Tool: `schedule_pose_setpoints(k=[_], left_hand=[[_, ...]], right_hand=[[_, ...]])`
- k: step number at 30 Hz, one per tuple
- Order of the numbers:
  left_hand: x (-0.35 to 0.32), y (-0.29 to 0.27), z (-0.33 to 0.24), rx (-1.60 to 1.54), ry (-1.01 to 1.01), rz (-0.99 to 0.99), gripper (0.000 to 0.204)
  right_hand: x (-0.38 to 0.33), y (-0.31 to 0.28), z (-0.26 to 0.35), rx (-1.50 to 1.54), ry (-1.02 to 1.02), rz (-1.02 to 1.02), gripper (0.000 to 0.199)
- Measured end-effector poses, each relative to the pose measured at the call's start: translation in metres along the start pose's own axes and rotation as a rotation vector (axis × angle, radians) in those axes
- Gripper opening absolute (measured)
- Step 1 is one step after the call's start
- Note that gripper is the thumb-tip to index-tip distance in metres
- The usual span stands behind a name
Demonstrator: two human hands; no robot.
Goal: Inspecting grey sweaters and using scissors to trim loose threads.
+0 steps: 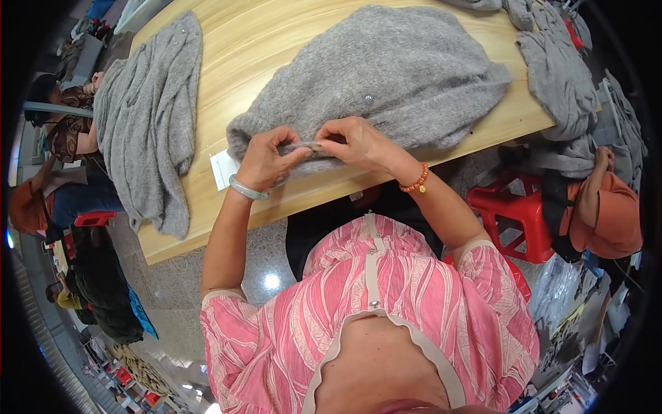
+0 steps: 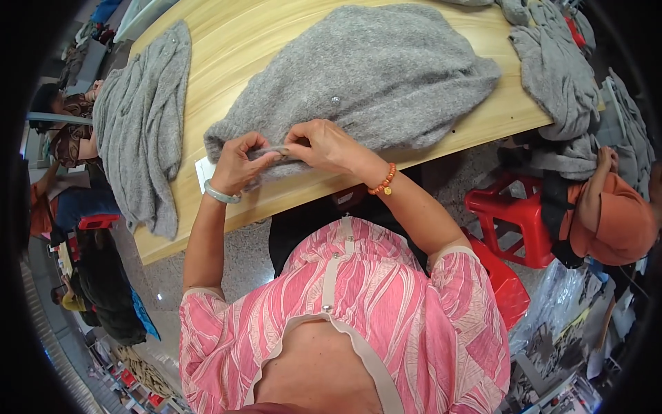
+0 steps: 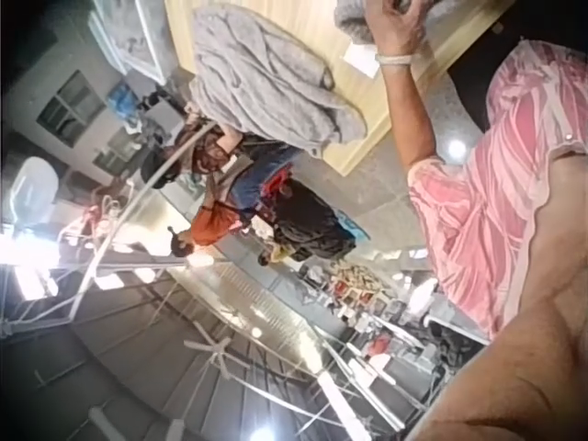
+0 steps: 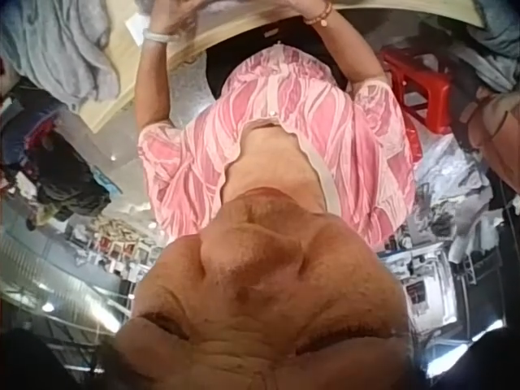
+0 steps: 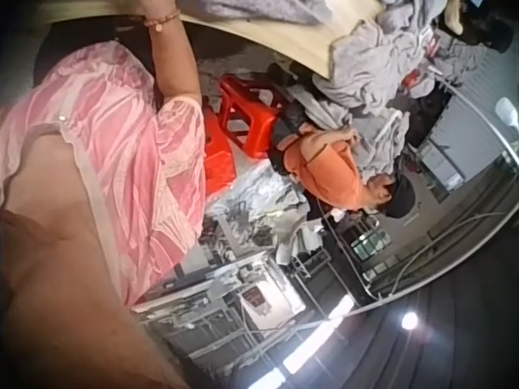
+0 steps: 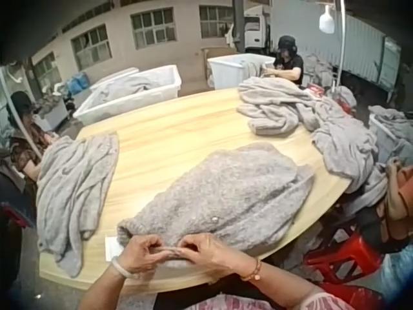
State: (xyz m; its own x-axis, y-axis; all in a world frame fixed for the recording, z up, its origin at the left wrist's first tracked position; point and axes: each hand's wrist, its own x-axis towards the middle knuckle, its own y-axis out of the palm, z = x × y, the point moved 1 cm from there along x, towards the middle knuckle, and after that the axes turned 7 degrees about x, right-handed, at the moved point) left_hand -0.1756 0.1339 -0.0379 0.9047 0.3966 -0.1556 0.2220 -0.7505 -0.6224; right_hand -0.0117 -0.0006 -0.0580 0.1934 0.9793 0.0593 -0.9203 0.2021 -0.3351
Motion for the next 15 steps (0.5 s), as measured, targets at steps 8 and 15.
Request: schedule_pose_setpoints(k=[8, 15], left_hand=[[0.001, 0.013, -0.048, 0.489, 0.311, -0.476, 0.027], [0.013, 0.037, -0.038, 0.226, 0.342, -0.272, 0.020]], right_hand=[[-0.013, -0.028, 0.006, -0.359, -0.157, -0.092, 0.017], [-0.020, -0.033, 0.018, 0.294, 0.058, 0.020, 0.017]])
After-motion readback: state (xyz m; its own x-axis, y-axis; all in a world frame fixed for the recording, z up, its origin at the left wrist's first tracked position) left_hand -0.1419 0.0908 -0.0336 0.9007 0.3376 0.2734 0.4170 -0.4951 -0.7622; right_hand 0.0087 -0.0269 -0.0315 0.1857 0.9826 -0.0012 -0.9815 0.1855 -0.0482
